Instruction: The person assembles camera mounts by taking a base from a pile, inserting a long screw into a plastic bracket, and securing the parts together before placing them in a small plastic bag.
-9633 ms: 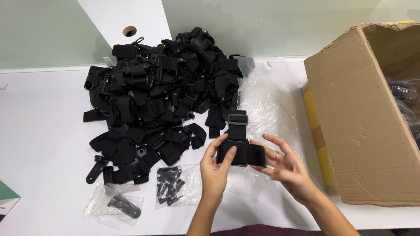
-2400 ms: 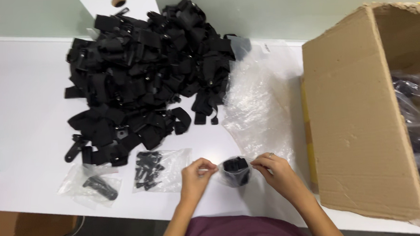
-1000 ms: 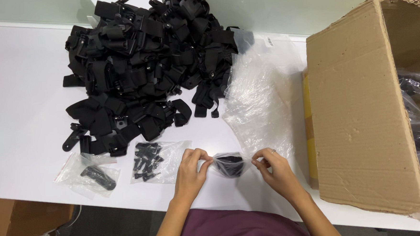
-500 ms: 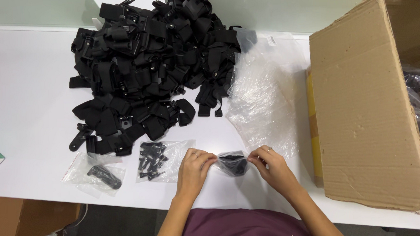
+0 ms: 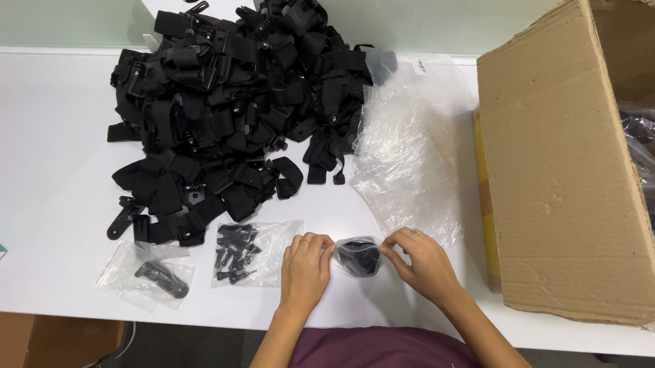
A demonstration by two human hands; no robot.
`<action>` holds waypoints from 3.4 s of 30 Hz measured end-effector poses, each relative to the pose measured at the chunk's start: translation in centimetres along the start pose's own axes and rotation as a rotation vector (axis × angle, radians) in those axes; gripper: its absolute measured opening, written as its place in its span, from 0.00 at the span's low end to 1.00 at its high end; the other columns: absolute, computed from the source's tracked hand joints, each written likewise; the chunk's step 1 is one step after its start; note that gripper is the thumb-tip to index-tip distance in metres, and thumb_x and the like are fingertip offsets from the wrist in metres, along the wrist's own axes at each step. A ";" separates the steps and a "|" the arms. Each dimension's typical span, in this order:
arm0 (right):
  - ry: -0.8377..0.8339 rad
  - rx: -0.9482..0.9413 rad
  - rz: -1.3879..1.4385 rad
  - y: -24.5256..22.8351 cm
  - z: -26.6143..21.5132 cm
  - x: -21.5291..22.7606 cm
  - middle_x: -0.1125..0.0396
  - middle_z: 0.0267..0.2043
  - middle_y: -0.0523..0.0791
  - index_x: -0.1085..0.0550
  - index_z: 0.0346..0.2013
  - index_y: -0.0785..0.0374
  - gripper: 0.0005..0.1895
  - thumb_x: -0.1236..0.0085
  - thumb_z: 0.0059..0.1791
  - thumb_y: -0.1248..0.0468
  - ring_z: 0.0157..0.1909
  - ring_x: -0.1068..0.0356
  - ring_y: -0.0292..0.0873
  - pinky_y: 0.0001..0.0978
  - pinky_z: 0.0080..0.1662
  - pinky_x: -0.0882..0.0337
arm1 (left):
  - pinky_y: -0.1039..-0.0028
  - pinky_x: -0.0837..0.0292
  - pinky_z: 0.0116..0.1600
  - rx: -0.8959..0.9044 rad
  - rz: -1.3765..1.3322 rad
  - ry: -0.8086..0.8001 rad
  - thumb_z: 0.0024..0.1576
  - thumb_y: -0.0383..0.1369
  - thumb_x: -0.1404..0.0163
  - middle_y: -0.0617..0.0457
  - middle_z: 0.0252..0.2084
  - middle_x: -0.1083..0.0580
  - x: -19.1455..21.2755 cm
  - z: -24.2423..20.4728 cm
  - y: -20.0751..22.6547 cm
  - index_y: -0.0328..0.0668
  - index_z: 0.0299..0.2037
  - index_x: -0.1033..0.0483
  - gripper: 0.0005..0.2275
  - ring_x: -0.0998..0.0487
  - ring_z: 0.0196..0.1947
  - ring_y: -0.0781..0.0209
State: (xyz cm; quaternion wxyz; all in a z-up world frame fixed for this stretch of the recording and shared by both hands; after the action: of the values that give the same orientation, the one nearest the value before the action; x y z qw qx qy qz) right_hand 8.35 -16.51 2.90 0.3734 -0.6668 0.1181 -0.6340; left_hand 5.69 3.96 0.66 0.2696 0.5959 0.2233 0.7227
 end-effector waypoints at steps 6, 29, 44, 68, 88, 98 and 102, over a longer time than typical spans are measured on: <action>0.056 0.095 0.018 -1.1 0.0 0.7 0.27 0.34 0.45 0.23 0.39 0.62 0.13 0.35 0.44 0.58 0.39 0.29 0.45 0.38 0.41 0.30 | 0.63 0.33 0.47 0.033 -0.037 0.016 0.54 0.30 0.45 0.53 0.37 0.25 0.0 0.2 -0.3 0.41 0.41 0.21 0.07 0.25 0.40 0.54; 0.005 0.074 -0.010 0.9 0.0 -0.3 0.27 0.40 0.42 0.25 0.40 0.58 0.06 0.43 0.50 0.61 0.47 0.31 0.46 0.42 0.53 0.36 | 0.64 0.31 0.51 0.020 -0.283 -0.063 0.57 0.29 0.44 0.50 0.38 0.21 -2.2 0.6 1.7 0.37 0.39 0.19 0.05 0.22 0.40 0.51; -0.039 0.116 -0.005 0.4 -0.2 -1.4 0.29 0.38 0.40 0.25 0.36 0.59 0.06 0.42 0.50 0.60 0.42 0.30 0.43 0.39 0.47 0.35 | 0.63 0.34 0.50 -0.019 -0.223 -0.080 0.56 0.31 0.44 0.54 0.37 0.22 -2.2 0.2 2.8 0.41 0.34 0.21 0.03 0.22 0.41 0.54; -0.026 0.135 0.110 -0.1 -0.9 -2.5 0.30 0.41 0.43 0.25 0.39 0.61 0.04 0.46 0.52 0.66 0.46 0.31 0.45 0.38 0.52 0.37 | 0.64 0.36 0.51 -0.107 -0.186 -0.041 0.59 0.30 0.49 0.55 0.38 0.23 -2.7 -0.2 4.5 0.39 0.36 0.23 0.04 0.25 0.43 0.56; 0.048 0.072 0.101 1.4 -0.9 -2.3 0.31 0.35 0.44 0.21 0.37 0.63 0.06 0.38 0.47 0.65 0.41 0.31 0.44 0.37 0.46 0.30 | 0.64 0.37 0.49 -0.141 -0.114 0.074 0.54 0.33 0.41 0.55 0.35 0.24 -2.2 0.1 4.5 0.41 0.32 0.20 0.05 0.26 0.40 0.56; 0.092 0.050 0.144 2.5 -0.9 -2.3 0.32 0.35 0.47 0.23 0.37 0.67 0.10 0.37 0.48 0.62 0.38 0.28 0.45 0.36 0.41 0.26 | 0.65 0.32 0.43 -0.052 -0.193 0.023 0.52 0.33 0.39 0.52 0.26 0.29 -3.0 0.4 3.3 0.41 0.35 0.15 0.05 0.29 0.32 0.54; 0.100 0.079 0.114 1.5 -0.6 -1.7 0.33 0.36 0.48 0.25 0.38 0.67 0.11 0.38 0.49 0.61 0.37 0.28 0.46 0.36 0.39 0.26 | 0.65 0.31 0.42 -0.076 -0.218 0.017 0.52 0.31 0.39 0.51 0.26 0.30 -2.3 0.8 3.6 0.40 0.35 0.15 0.05 0.29 0.31 0.53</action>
State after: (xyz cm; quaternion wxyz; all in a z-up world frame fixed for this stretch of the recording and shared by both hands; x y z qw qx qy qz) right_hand 7.98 -16.69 0.59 0.4283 -0.6114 0.1491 -0.6485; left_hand 6.37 -0.25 1.40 0.3670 0.5514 0.2616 0.7020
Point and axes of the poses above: each hand's wrist, its own z-axis towards the middle knuckle, its own x-axis out of the back of the hand, y = z × x, the point moved 8 cm from there along z, towards the middle knuckle
